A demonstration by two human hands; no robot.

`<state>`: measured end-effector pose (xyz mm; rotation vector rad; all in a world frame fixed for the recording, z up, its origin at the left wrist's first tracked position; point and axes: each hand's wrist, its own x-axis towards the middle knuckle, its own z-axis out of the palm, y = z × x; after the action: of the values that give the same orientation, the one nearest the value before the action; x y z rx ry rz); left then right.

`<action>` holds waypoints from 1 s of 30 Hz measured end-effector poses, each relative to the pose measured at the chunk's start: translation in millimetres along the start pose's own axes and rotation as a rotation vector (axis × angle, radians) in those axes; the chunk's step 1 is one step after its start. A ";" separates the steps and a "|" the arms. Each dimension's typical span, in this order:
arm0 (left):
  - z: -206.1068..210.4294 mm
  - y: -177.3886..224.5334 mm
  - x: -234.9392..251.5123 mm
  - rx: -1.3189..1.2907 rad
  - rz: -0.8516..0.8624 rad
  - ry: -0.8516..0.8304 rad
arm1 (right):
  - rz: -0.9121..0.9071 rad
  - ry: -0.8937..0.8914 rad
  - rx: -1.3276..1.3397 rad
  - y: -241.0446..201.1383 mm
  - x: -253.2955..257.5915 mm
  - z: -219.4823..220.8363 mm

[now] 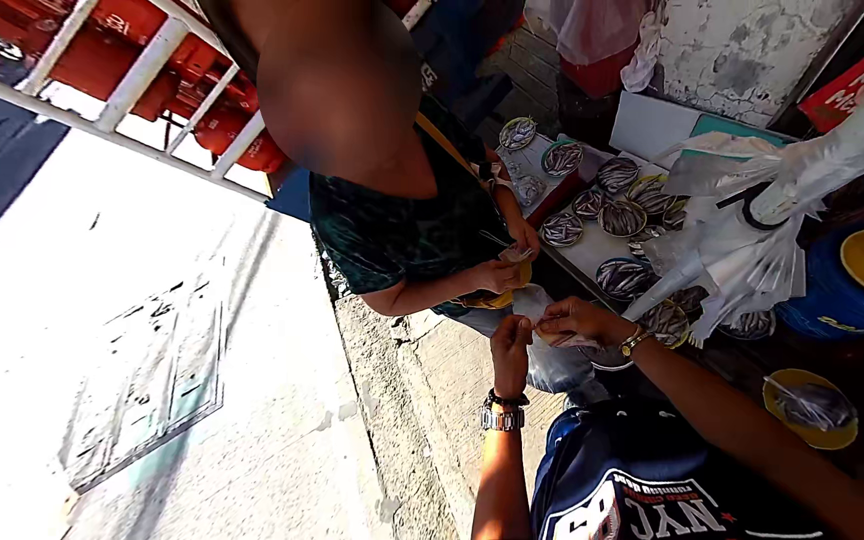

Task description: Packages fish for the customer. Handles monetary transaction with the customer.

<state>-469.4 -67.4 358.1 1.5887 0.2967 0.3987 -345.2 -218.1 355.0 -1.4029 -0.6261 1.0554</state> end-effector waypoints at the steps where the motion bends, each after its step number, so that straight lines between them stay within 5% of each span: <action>1: -1.4 -2.4 0.3 -0.004 -0.007 0.002 | 0.019 0.008 0.033 -2.1 0.5 -0.5; 16: -23.0 -32.3 15.0 -0.233 -0.039 -0.102 | 0.009 0.122 0.248 -30.5 1.6 13.4; 30: -9.8 -48.1 9.2 -0.052 0.024 -0.035 | 0.002 0.178 0.445 -9.8 9.4 9.4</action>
<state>-462.8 -51.8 311.1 1.5476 0.2385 0.3933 -347.2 -204.1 363.5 -1.0893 -0.2390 0.9851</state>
